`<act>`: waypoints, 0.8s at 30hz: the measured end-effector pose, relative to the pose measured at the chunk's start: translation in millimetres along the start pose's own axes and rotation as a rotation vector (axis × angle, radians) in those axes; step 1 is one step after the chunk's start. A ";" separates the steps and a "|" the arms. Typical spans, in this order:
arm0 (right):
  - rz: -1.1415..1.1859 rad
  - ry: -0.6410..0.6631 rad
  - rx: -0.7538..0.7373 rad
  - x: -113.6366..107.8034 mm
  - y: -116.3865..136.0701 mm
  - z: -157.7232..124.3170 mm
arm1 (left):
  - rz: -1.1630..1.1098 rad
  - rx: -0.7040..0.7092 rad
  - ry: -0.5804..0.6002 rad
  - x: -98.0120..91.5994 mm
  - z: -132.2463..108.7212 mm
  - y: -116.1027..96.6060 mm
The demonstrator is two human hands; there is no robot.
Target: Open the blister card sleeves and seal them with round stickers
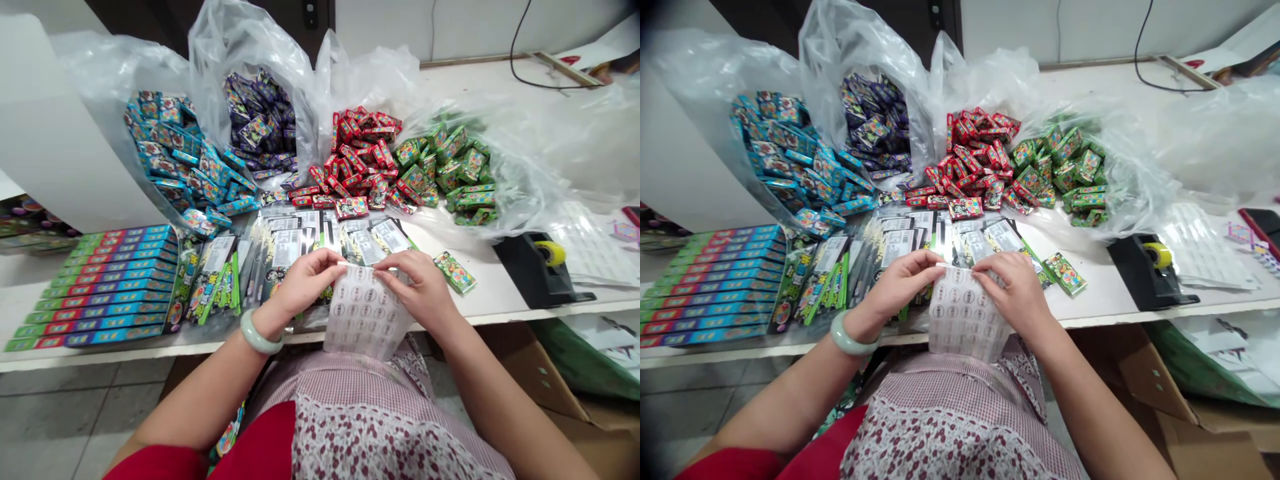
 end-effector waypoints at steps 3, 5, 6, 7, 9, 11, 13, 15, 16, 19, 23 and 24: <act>-0.022 0.018 -0.001 3.2 0.0 -0.5 | -0.013 -0.007 -0.034 -4.6 -2.0 2.5; -0.017 0.030 -0.004 5.0 1.0 -0.5 | 0.014 0.021 -0.053 -6.1 -3.4 -1.2; -0.008 0.032 -0.004 5.2 1.5 -0.5 | 0.035 0.039 -0.052 -5.6 -4.1 -3.9; 0.001 0.032 -0.003 4.8 2.2 -0.6 | 0.060 0.058 -0.049 -4.7 -4.9 -6.8; 0.001 0.023 -0.002 3.0 3.6 -1.2 | 0.116 0.086 -0.043 -2.7 -6.3 -11.1; -0.034 0.008 -0.009 0.7 6.0 -2.4 | 0.151 0.086 -0.051 -2.2 -7.3 -11.5; -0.089 -0.012 -0.019 -1.1 8.4 -3.7 | 0.160 0.076 -0.076 -3.9 -7.8 -10.0; -0.123 -0.029 -0.023 -1.1 9.5 -4.6 | 0.165 0.075 -0.096 -5.5 -8.0 -9.3; -0.118 -0.037 -0.014 -0.9 8.6 -4.9 | 0.167 0.076 -0.099 -5.8 -8.1 -9.5; -0.015 -0.038 0.041 1.1 2.0 -4.1 | 0.189 0.090 -0.090 -5.5 -8.9 -13.8; 0.105 -0.002 0.080 3.3 -1.5 -0.3 | 0.185 0.090 -0.044 -1.7 -9.2 -19.2; 0.108 -0.001 0.077 2.6 -0.7 0.6 | 0.171 0.086 -0.034 -0.7 -9.0 -19.4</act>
Point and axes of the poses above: each hand's wrist, its own z-axis towards the middle knuckle, its own x-axis out of the palm, y = z × x, the point moved 10 cm from there along z, towards the middle knuckle, and after that the axes turned 2 degrees about -z, right-handed, at the moved point
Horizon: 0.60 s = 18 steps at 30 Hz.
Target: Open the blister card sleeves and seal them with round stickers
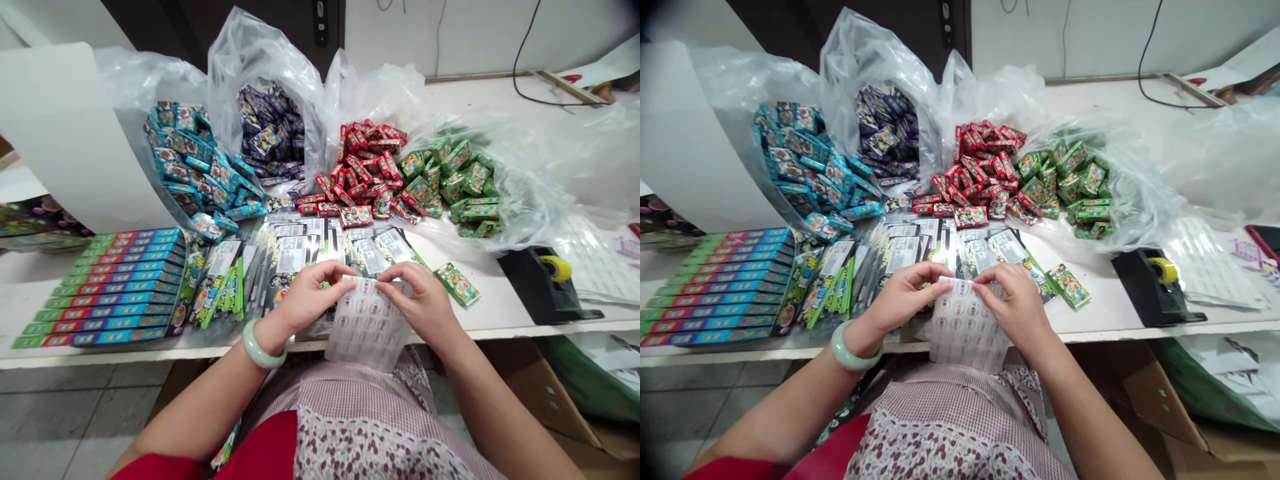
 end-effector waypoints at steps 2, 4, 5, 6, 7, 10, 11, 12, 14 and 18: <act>-0.036 -0.007 -0.014 -1.4 2.4 0.9 | -0.014 -0.005 0.001 0.9 0.8 0.4; -0.093 -0.014 -0.035 -1.2 4.3 0.4 | -0.002 -0.005 -0.010 1.0 1.6 1.8; -0.112 -0.015 -0.042 -0.5 4.5 -0.3 | 0.007 -0.003 -0.019 0.7 1.9 2.5; -0.118 -0.014 -0.046 0.5 4.1 -1.1 | 0.013 -0.002 -0.025 0.5 2.1 3.1; -0.114 -0.012 -0.046 1.4 3.5 -1.8 | 0.015 -0.003 -0.030 0.3 2.2 3.7; -0.099 -0.020 -0.046 1.3 2.9 -2.2 | 0.004 -0.009 -0.032 0.9 2.5 3.3; -0.102 -0.019 -0.053 1.3 4.3 -1.5 | -0.002 -0.006 -0.027 1.6 2.6 2.1; -0.107 -0.012 -0.063 1.4 6.5 -0.2 | -0.006 -0.002 -0.021 2.5 2.8 0.6; -0.105 0.017 -0.084 3.0 11.4 3.1 | -0.009 0.013 -0.008 4.2 3.0 -2.5; -0.077 0.052 -0.094 5.4 16.0 7.6 | -0.070 0.013 -0.001 3.0 1.6 -1.1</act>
Point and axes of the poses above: each hand's wrist, its own z-axis towards the middle knuckle, its own x-axis out of the palm, y = z × x, the point moved 10 cm from there along z, towards the middle knuckle, and after that the axes turned 2 degrees about -z, right-handed, at the moved point
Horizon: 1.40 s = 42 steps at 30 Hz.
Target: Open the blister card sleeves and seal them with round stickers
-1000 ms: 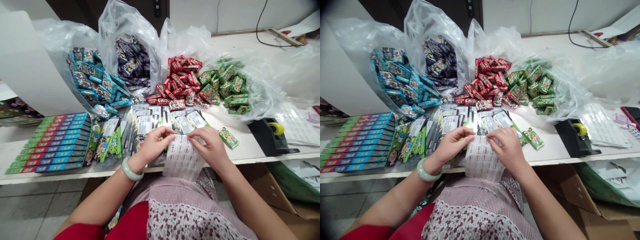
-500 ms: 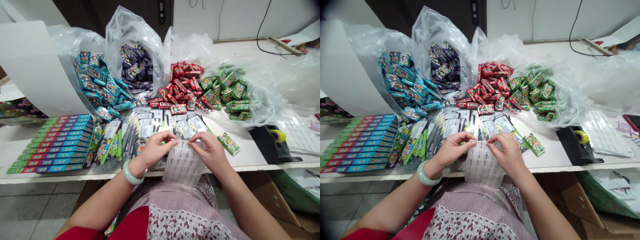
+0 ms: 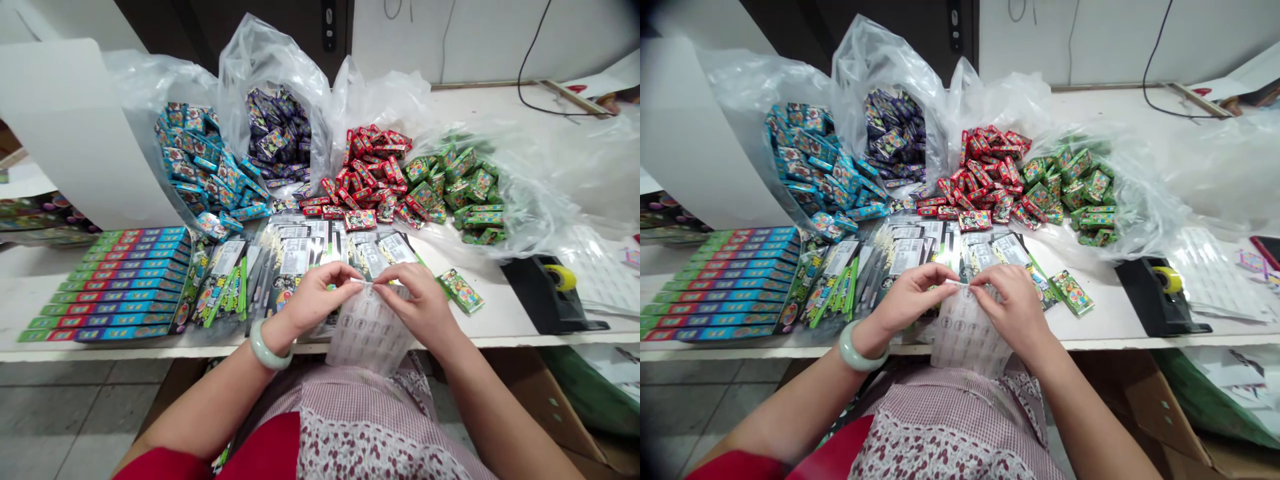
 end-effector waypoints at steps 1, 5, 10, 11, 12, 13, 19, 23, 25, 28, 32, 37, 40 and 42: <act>-0.002 0.003 -0.002 0.8 0.3 0.0 | -0.016 -0.005 0.002 -0.8 -0.9 1.5; -0.039 0.009 -0.002 5.6 0.5 -1.6 | 0.012 -0.002 -0.011 -4.9 -4.0 3.7; -0.038 0.033 -0.021 8.7 9.5 3.5 | 0.087 0.036 -0.012 -1.6 -3.8 -5.1; -0.031 0.049 -0.026 9.6 11.8 5.3 | 0.110 0.048 -0.007 -0.4 -3.7 -8.0; -0.020 0.062 -0.027 10.1 13.6 7.0 | 0.132 0.061 0.000 0.7 -3.8 -10.7; -0.006 0.071 -0.024 10.6 14.7 8.3 | 0.150 0.073 0.008 1.5 -4.0 -12.8; 0.060 0.090 0.000 15.6 12.2 8.2 | 0.106 0.048 0.095 6.7 -6.0 -6.5; 0.031 0.106 -0.001 19.9 10.0 7.2 | 0.105 0.040 0.075 5.3 -6.2 -2.0; 0.022 0.125 0.005 22.0 9.4 7.7 | 0.139 0.061 0.041 2.9 -6.4 -4.2; -0.009 0.126 0.009 22.0 9.9 8.7 | 0.192 0.102 0.010 0.8 -7.2 -8.5; -0.054 0.116 -0.021 22.6 14.1 8.0 | 0.245 0.122 0.011 1.1 -7.9 -7.6; 0.005 0.124 -0.007 23.8 13.7 6.7 | 0.246 0.152 0.054 5.5 -8.3 -7.3; 0.086 0.147 0.027 24.1 10.2 6.9 | 0.225 0.156 0.072 7.3 -8.5 -9.1; 0.157 0.169 0.062 25.2 6.0 7.1 | 0.199 0.151 0.084 8.1 -8.7 -10.0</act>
Point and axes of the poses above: each hand's wrist, its own z-axis towards the middle knuckle, its own x-axis out of the palm, y = z × x, the point moved 10 cm from there along z, towards the middle knuckle, and after that the axes turned 2 degrees about -z, right-handed, at the moved point
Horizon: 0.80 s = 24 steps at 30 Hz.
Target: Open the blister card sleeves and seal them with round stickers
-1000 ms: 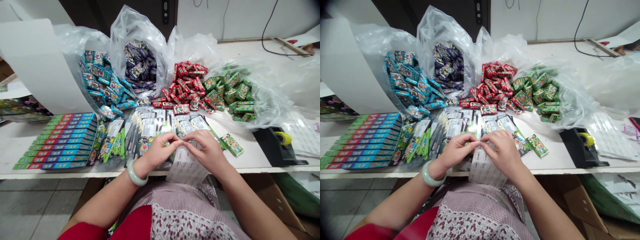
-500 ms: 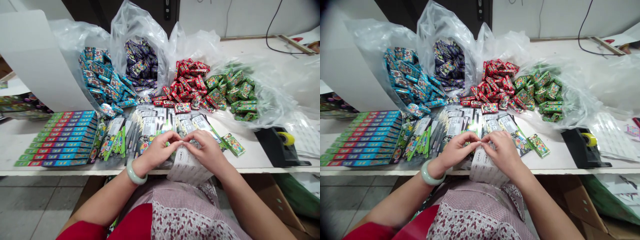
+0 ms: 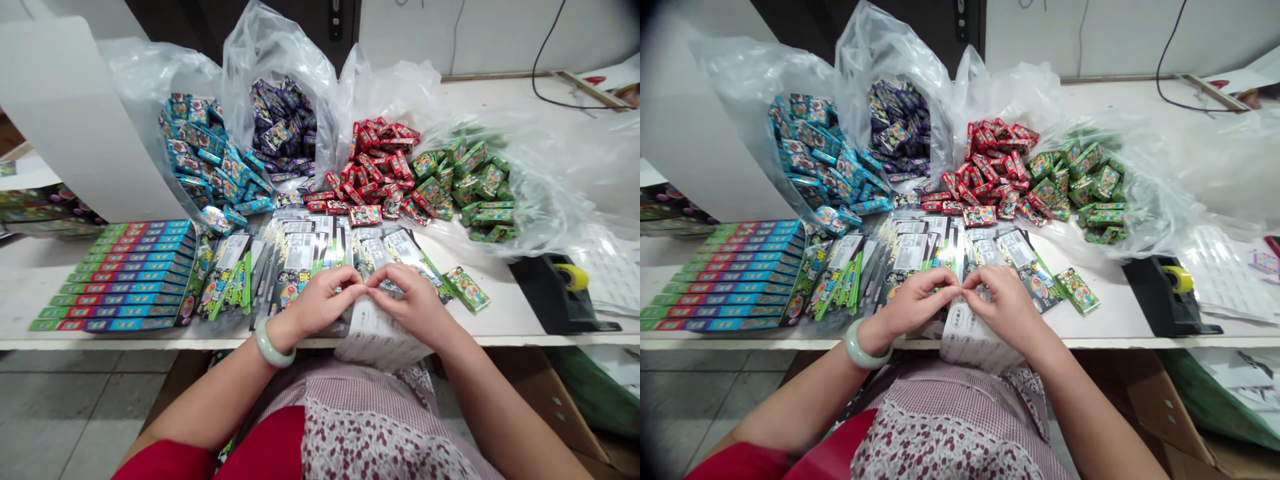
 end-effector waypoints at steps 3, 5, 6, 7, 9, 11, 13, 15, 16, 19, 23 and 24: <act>0.091 0.070 0.056 5.3 -7.8 0.7 | -0.047 -0.014 -0.003 -1.0 -0.4 0.2; 0.097 0.102 0.070 7.8 -10.2 1.0 | -0.069 -0.027 -0.012 -2.2 -1.0 1.5; 0.091 0.108 0.068 8.1 -10.2 1.2 | -0.076 -0.032 -0.016 -2.8 -1.3 2.1; 0.084 0.108 0.064 7.7 -9.7 1.4 | -0.080 -0.035 -0.019 -3.2 -1.5 2.5; 0.068 0.095 0.050 6.0 -7.4 1.6 | -0.080 -0.037 -0.026 -3.9 -1.9 3.0; 0.038 0.073 0.027 3.5 -4.2 1.7 | -0.077 -0.037 -0.029 -4.2 -2.0 3.6; 0.003 0.050 0.003 1.2 -1.0 1.4 | -0.079 -0.037 -0.024 -3.5 -1.7 4.4; -0.024 0.032 -0.018 -0.2 1.3 0.9 | -0.088 -0.035 -0.021 -2.9 -1.4 4.9; -0.032 0.027 -0.024 -0.5 1.9 0.6 | -0.094 -0.036 -0.021 -2.6 -1.3 5.2; -0.043 0.011 -0.041 -1.1 3.2 -0.3 | -0.105 -0.041 -0.020 -2.2 -1.3 5.9; -0.091 -0.017 -0.094 -1.9 7.4 -2.3 | -0.110 -0.082 -0.031 -2.3 -2.1 10.6; -0.115 -0.024 -0.110 -1.7 8.6 -3.1 | -0.132 -0.108 -0.036 -2.1 -2.4 13.9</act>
Point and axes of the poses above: each hand's wrist, its own z-axis towards the middle knuckle, its own x-axis out of the palm, y = z × x, the point moved 10 cm from there along z, towards the middle knuckle, and after that the axes turned 2 degrees about -z, right-handed, at the moved point
